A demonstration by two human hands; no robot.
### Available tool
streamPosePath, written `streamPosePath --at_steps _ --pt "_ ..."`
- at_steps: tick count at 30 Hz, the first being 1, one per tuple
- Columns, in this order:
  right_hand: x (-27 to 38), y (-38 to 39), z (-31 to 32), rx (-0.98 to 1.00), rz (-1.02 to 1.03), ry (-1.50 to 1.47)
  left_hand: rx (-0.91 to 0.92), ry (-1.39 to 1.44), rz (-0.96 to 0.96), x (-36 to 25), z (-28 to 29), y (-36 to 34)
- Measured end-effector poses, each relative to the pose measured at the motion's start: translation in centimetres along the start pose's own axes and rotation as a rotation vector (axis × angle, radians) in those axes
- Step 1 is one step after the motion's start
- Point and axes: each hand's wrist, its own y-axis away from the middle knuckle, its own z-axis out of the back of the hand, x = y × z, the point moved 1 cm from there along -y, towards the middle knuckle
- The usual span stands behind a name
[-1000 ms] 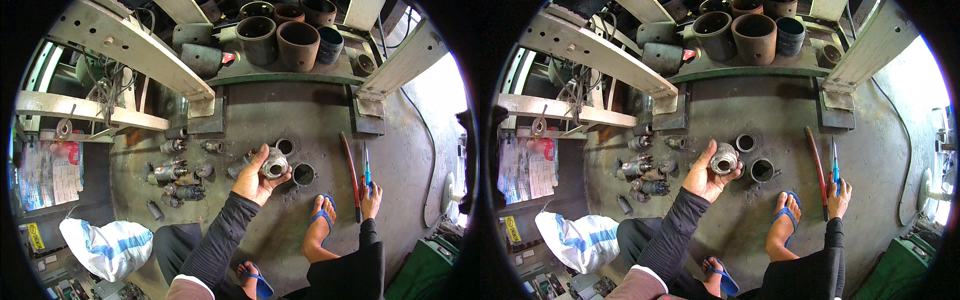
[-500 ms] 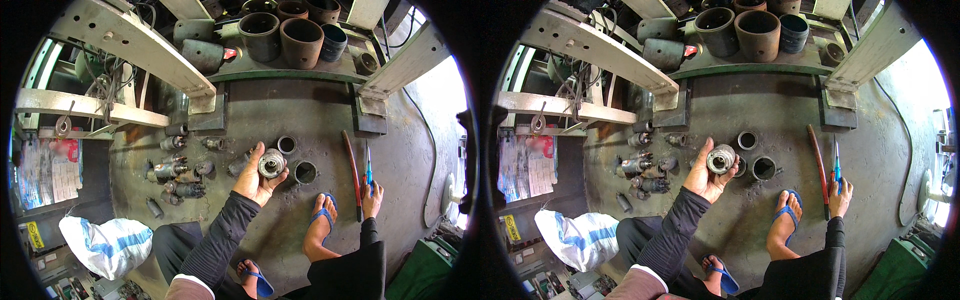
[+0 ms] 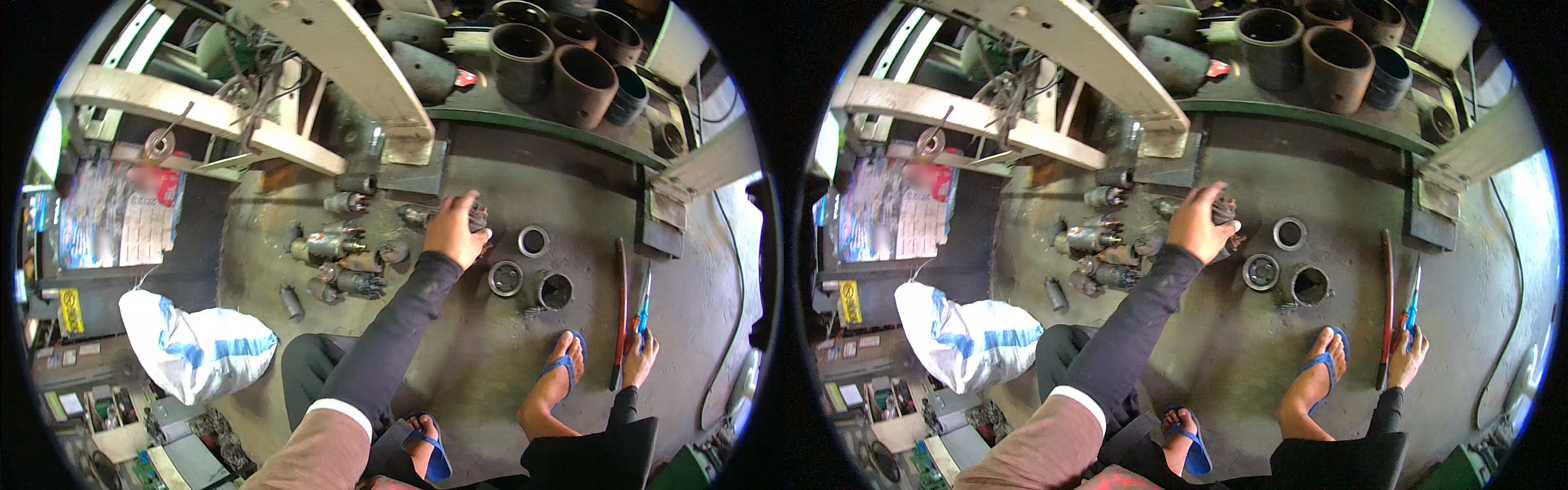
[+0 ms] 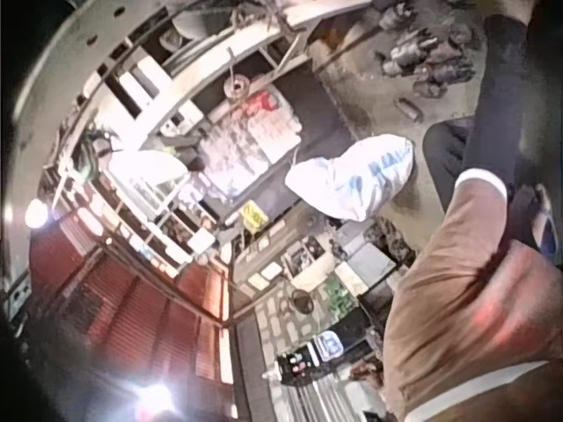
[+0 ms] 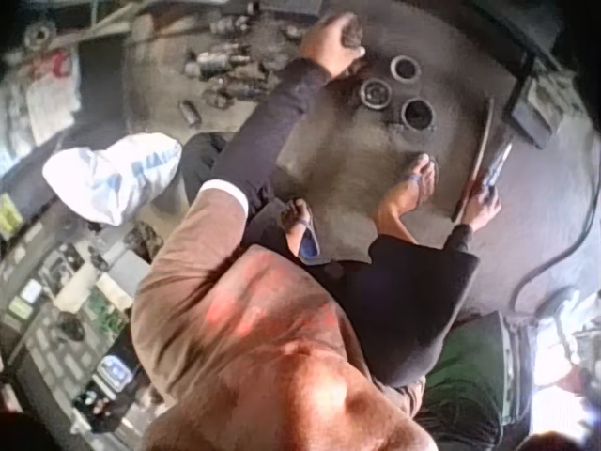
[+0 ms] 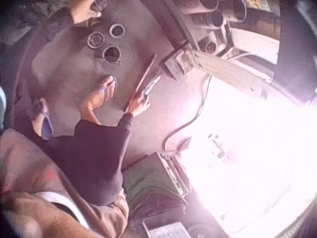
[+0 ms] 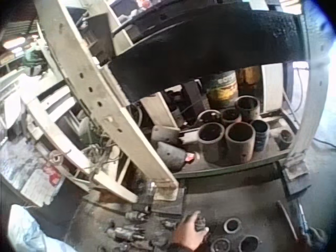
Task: The person sits on the floor and uses a screwdriver to pry a ring from a cylindrical metal part. They then place the part into a hydraulic press to compress it, remove it, and repeat the prying and pressing process on another similar part.
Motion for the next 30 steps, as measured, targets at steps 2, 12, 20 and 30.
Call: streamPosePath --at_steps 2,12,20,30 --pt "0.1 0.0 -0.2 -0.010 0.016 0.027 0.152 -0.164 -0.043 1.7 0.0 -0.9" --pt "0.3 -0.7 0.1 0.008 0.032 0.039 0.017 -0.263 0.039 6.0 -3.5 1.3" --pt "0.6 -0.6 -0.3 0.001 0.002 0.023 -0.587 0.132 0.691 13.2 -1.1 11.5" --pt "0.1 -1.0 0.0 -0.013 0.024 0.071 -0.427 -0.125 0.721 12.9 -0.5 6.8"
